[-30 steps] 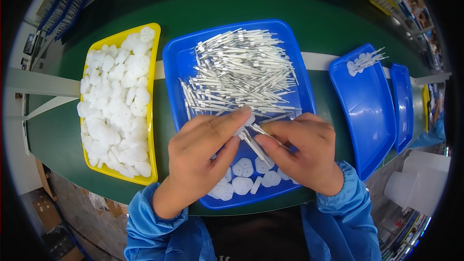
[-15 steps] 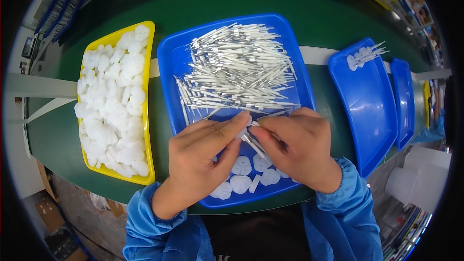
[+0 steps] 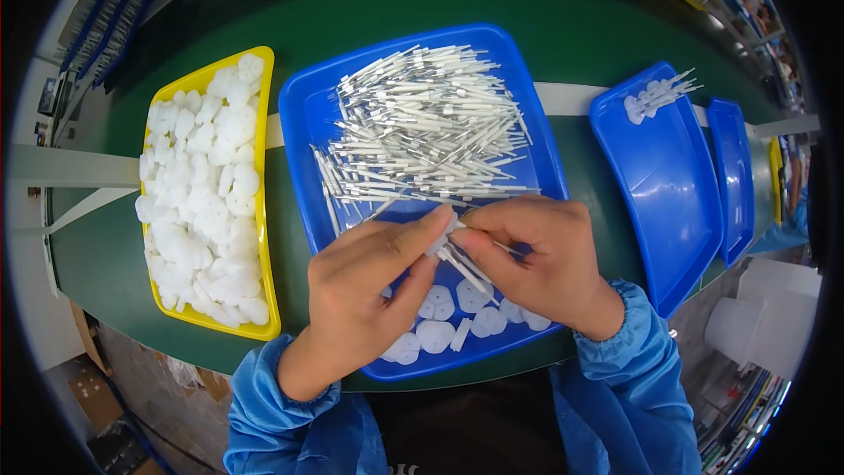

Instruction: The person inserts thin white sticks into small white plastic bases at a factory workstation. They repeatedly pick a base from a yellow tray, insert sticks from a blue tray, and place the assembled units into a blue tray with slots. The process is repeated continuously throughout the clip.

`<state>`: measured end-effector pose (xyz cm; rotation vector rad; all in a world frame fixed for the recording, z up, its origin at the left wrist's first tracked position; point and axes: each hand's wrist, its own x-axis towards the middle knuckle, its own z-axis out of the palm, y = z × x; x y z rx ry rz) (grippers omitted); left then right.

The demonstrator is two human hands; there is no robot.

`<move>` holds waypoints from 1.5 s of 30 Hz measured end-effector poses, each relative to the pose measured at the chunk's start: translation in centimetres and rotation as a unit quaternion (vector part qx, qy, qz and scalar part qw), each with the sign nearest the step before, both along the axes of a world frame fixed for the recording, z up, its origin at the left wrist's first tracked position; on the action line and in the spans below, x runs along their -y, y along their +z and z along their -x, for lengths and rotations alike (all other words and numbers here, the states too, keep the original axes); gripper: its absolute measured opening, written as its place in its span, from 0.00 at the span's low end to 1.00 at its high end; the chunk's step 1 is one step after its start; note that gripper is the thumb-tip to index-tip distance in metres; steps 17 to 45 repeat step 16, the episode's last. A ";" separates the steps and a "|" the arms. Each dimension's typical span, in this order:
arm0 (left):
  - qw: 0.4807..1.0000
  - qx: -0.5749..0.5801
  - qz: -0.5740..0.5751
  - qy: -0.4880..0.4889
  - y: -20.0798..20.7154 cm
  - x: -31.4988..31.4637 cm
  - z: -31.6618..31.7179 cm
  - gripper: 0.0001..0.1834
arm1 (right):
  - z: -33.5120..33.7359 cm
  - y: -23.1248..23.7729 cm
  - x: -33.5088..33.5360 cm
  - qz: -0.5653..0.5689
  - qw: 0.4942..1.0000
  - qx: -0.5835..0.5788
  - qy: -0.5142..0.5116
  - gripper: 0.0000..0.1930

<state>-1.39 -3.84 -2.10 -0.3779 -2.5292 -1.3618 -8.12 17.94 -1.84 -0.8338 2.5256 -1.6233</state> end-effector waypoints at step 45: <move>0.940 0.168 -0.293 -0.056 -1.0 0.4 0.4 0.31 | 0.5 1.6 -1.2 -0.117 0.952 -0.271 0.081 0.19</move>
